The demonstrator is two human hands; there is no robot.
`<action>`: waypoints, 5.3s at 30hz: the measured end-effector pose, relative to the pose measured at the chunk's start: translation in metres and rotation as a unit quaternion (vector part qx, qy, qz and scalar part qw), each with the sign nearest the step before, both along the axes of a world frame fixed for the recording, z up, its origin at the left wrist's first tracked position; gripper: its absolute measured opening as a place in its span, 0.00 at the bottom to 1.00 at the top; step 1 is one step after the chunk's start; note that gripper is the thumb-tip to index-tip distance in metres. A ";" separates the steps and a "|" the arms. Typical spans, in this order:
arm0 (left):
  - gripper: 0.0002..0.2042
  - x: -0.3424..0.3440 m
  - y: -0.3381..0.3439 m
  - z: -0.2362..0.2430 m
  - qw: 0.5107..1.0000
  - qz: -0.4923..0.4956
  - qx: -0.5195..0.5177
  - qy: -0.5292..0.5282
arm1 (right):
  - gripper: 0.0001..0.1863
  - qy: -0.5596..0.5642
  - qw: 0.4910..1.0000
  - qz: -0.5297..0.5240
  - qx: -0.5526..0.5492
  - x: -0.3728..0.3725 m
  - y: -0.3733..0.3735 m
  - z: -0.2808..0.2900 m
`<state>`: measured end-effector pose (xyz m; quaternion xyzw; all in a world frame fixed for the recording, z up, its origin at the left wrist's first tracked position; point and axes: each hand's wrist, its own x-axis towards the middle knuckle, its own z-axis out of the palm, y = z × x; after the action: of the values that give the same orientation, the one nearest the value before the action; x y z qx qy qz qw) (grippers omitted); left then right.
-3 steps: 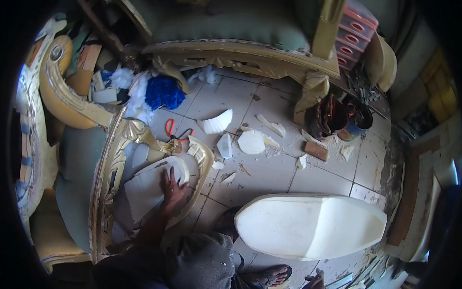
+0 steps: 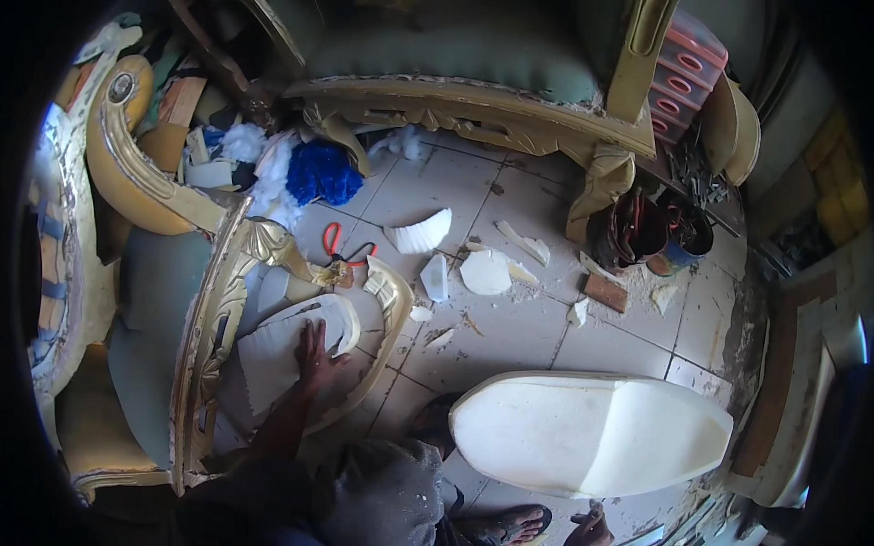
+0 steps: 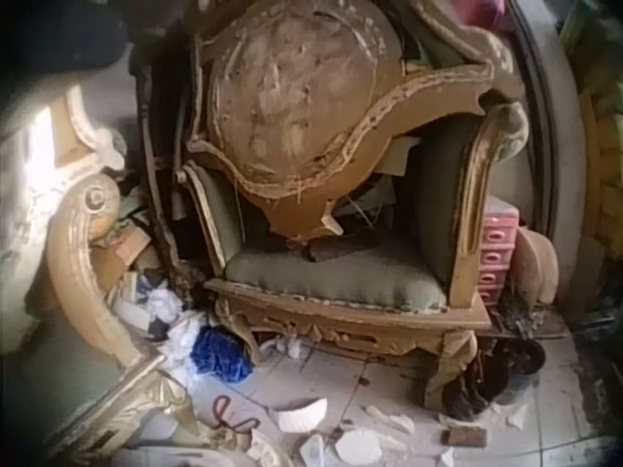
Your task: The person shapes and attaches foam padding to a furniture component by hand and using a knife. They trim excess foam with the knife and apply adhesive from a container to secure the foam layers together.
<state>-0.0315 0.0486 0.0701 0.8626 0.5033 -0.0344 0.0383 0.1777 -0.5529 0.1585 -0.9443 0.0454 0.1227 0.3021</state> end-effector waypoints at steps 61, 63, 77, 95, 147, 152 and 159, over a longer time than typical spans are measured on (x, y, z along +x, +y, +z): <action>0.22 0.526 -0.487 0.020 0.730 -0.546 -0.393 -0.119 | 0.32 -0.129 0.917 -0.348 0.146 0.156 -0.120 -0.070; 0.21 0.531 -0.482 0.021 0.725 -0.545 -0.403 -0.125 | 0.32 -0.146 0.922 -0.338 0.121 0.155 -0.114 -0.071; 0.21 0.537 -0.452 0.021 0.721 -0.530 -0.436 -0.097 | 0.50 -0.087 0.928 -0.318 0.174 0.138 -0.090 -0.069; 0.20 0.510 -0.453 0.042 0.735 -0.562 -0.371 -0.074 | 0.48 -0.004 0.936 -0.328 0.132 0.124 -0.084 -0.062; 0.16 0.551 -0.514 0.027 0.628 -0.478 -0.578 -0.207 | 0.28 -0.215 0.852 -0.449 0.163 0.154 -0.117 -0.050; 0.16 0.564 -0.532 0.028 0.681 -0.549 -0.458 -0.157 | 0.26 -0.121 0.861 -0.438 0.228 0.160 -0.141 -0.047; 0.18 0.549 -0.526 0.029 0.665 -0.524 -0.512 -0.146 | 0.30 -0.138 0.858 -0.441 0.225 0.150 -0.143 -0.073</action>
<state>0.5173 -0.4770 0.0993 0.8230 -0.1401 -0.1746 0.5221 0.3274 -0.6961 0.0851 -0.7390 0.3856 -0.1478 0.5323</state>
